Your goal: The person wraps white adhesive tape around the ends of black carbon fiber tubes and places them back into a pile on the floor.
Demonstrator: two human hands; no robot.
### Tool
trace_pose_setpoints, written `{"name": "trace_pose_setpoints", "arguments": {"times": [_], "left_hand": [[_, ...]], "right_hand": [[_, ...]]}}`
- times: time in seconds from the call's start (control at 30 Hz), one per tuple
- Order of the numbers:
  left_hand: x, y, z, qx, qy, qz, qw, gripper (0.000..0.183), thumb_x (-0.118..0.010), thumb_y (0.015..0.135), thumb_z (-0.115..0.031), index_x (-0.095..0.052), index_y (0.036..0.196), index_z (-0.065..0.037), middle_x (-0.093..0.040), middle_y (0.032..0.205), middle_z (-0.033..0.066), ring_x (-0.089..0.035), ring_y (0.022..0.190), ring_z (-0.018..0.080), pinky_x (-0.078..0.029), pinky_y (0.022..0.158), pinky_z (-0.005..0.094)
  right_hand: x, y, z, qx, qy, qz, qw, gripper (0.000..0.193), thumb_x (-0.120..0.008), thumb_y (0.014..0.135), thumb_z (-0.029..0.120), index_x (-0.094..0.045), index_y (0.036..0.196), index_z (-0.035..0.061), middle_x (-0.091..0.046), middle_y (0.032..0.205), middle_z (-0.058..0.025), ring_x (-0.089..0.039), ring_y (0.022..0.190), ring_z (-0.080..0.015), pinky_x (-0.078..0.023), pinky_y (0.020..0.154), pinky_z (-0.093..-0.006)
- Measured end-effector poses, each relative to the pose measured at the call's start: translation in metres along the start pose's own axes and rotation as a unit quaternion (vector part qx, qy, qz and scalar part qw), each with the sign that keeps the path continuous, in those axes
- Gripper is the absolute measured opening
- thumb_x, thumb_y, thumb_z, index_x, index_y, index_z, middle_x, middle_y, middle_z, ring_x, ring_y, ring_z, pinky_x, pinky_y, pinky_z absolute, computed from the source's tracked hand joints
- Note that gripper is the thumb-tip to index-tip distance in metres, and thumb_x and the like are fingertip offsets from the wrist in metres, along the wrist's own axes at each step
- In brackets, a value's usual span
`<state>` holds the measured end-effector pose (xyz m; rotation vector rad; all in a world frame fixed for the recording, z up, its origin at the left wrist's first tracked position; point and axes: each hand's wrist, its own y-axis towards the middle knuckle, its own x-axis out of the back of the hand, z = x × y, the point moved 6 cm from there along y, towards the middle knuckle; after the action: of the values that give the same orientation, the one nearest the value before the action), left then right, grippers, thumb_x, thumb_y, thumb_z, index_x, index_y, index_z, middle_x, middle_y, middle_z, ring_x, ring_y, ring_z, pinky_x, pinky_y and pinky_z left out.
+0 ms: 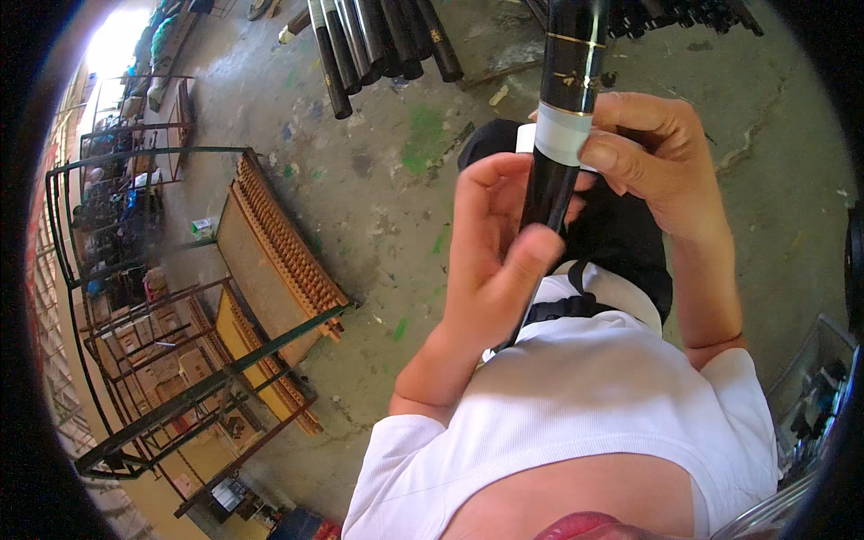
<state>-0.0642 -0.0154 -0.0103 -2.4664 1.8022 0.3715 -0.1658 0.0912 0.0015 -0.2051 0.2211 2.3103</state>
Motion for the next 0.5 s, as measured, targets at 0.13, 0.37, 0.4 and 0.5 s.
{"name": "trace_pose_setpoints", "arguments": {"times": [0.13, 0.37, 0.4, 0.5], "left_hand": [[0.008, -0.007, 0.003, 0.017, 0.050, 0.031, 0.998, 0.040, -0.058, 0.090, -0.020, -0.037, 0.116, 0.001, -0.060, 0.100, 0.0195, -0.063, 0.082, 0.0226, -0.051, 0.074, 0.0307], [0.002, -0.006, 0.009, 0.006, 0.054, 0.015, 0.998, 0.034, -0.054, 0.091, -0.020, -0.038, 0.112, 0.001, -0.059, 0.102, 0.0194, -0.062, 0.090, 0.0246, -0.048, 0.082, 0.0335], [0.005, -0.007, 0.011, 0.015, 0.050, 0.038, 0.998, 0.033, -0.054, 0.091, -0.020, -0.038, 0.112, 0.001, -0.058, 0.104, 0.0194, -0.061, 0.094, 0.0247, -0.047, 0.084, 0.0337], [-0.003, -0.008, 0.019, 0.165, -0.284, 0.097, 0.940, 0.031, -0.056, 0.089, -0.012, -0.038, 0.112, 0.000, -0.054, 0.114, 0.0174, -0.057, 0.101, 0.0223, -0.044, 0.089, 0.0330]], "right_hand": [[0.007, -0.002, 0.000, 0.025, -0.037, -0.010, 0.999, 0.022, -0.070, 0.080, 0.012, -0.068, 0.098, 0.0009, -0.061, 0.069, 0.0023, -0.046, 0.054, -0.0015, -0.035, 0.049, -0.0172], [0.003, -0.001, -0.005, -0.024, 0.019, 0.019, 0.999, 0.024, -0.070, 0.079, 0.011, -0.067, 0.099, 0.0004, -0.064, 0.076, -0.0007, -0.058, 0.066, -0.0044, -0.041, 0.053, -0.0169], [0.004, -0.002, -0.006, -0.023, 0.024, 0.023, 0.999, 0.024, -0.070, 0.079, 0.010, -0.067, 0.100, 0.0002, -0.065, 0.077, -0.0012, -0.059, 0.067, -0.0052, -0.042, 0.054, -0.0171], [0.005, 0.001, -0.009, 0.016, 0.001, 0.030, 0.999, 0.023, -0.069, 0.080, 0.009, -0.067, 0.101, -0.0001, -0.065, 0.077, -0.0020, -0.061, 0.066, -0.0062, -0.044, 0.055, -0.0180]]}}
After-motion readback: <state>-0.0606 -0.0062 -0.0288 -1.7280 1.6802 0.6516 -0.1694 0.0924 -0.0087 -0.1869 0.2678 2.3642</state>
